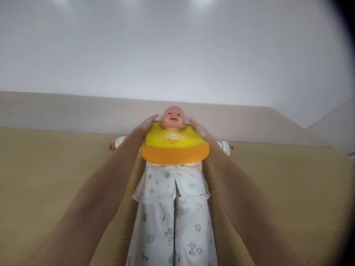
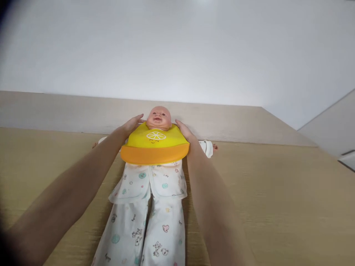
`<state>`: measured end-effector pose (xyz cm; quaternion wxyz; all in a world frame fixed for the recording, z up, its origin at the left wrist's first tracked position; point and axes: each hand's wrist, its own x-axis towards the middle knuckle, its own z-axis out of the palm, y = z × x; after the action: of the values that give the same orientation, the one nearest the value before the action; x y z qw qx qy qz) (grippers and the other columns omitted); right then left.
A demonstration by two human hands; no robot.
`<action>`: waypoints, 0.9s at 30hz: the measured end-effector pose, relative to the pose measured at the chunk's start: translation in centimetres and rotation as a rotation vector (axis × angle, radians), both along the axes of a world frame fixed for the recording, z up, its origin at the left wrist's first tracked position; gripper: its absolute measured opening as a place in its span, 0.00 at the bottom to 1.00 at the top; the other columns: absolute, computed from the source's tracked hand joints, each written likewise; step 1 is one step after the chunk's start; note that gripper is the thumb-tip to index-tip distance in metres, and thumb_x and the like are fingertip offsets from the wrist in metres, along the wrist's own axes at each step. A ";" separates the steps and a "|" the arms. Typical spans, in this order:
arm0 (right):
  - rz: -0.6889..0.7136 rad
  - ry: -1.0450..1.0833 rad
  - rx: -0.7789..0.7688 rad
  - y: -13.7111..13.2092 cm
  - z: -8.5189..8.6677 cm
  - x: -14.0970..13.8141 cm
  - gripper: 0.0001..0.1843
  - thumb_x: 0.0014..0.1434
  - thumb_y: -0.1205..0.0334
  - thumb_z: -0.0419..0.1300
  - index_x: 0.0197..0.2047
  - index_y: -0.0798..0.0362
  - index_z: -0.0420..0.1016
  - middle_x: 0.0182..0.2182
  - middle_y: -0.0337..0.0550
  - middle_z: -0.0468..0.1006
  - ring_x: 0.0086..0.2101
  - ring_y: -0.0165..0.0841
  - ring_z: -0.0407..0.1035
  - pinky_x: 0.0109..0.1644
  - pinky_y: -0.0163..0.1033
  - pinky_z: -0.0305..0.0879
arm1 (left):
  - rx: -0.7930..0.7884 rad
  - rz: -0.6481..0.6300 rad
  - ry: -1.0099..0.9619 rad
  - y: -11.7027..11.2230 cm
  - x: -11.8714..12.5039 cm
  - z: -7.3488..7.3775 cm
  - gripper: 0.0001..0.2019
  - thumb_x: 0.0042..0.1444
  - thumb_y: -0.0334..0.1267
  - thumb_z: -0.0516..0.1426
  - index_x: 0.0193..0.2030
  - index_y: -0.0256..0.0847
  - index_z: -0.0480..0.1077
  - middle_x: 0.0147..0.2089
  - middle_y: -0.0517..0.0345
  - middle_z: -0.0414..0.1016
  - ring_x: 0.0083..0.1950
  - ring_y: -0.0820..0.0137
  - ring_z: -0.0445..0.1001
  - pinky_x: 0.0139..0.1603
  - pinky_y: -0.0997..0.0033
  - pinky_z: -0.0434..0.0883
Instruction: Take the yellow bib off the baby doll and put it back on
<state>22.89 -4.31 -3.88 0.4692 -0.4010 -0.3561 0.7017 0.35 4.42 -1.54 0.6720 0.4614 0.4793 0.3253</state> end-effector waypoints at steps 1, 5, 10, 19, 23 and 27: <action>0.006 0.011 0.001 -0.2 0.1 -0.2 0.29 0.62 0.41 0.46 0.51 0.55 0.72 0.40 0.49 0.81 0.45 0.44 0.74 0.53 0.50 0.67 | -0.005 -0.027 -0.027 -0.2 0.2 -0.1 0.22 0.55 0.55 0.53 0.38 0.35 0.73 0.27 0.45 0.78 0.27 0.57 0.77 0.30 0.61 0.74; -0.042 0.030 0.029 -1.0 0.6 -1.0 0.28 0.62 0.41 0.48 0.49 0.55 0.73 0.37 0.48 0.81 0.43 0.44 0.75 0.52 0.48 0.67 | 0.009 -0.084 -0.119 -1.6 0.6 0.0 0.24 0.55 0.57 0.51 0.39 0.35 0.73 0.27 0.45 0.78 0.26 0.56 0.77 0.30 0.60 0.74; -0.180 0.081 0.023 -3.7 1.2 -2.0 0.18 0.58 0.48 0.55 0.42 0.52 0.75 0.32 0.43 0.81 0.37 0.42 0.75 0.48 0.46 0.69 | 0.089 -0.014 -0.155 -5.2 -0.2 0.9 0.24 0.50 0.57 0.57 0.44 0.39 0.72 0.31 0.52 0.79 0.29 0.61 0.78 0.33 0.64 0.73; -0.276 0.075 0.080 -14.1 1.8 -4.8 0.18 0.49 0.51 0.66 0.43 0.48 0.77 0.44 0.39 0.80 0.46 0.41 0.72 0.52 0.43 0.67 | 0.288 0.077 -0.105 -15.8 -3.7 0.8 0.23 0.45 0.40 0.61 0.50 0.43 0.74 0.48 0.55 0.79 0.43 0.63 0.76 0.41 0.68 0.70; -0.363 -0.006 0.109 -18.2 1.6 -6.3 0.22 0.45 0.49 0.69 0.43 0.48 0.78 0.48 0.41 0.79 0.49 0.43 0.71 0.52 0.44 0.67 | 0.246 0.042 -0.154 -19.8 -5.7 -0.3 0.27 0.35 0.30 0.61 0.47 0.42 0.74 0.45 0.54 0.79 0.33 0.67 0.75 0.31 0.70 0.67; -0.328 0.009 0.046 -21.3 0.3 -6.6 0.28 0.46 0.48 0.69 0.50 0.45 0.74 0.48 0.42 0.79 0.48 0.43 0.73 0.49 0.44 0.68 | 0.245 0.103 -0.180 -22.9 -6.4 -0.9 0.23 0.36 0.30 0.64 0.45 0.40 0.74 0.46 0.53 0.79 0.37 0.66 0.76 0.34 0.70 0.70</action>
<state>16.27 -25.56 -3.58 0.5879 -0.4397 -0.2999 0.6091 -6.09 -18.44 -2.42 0.6334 0.4838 0.3966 0.4555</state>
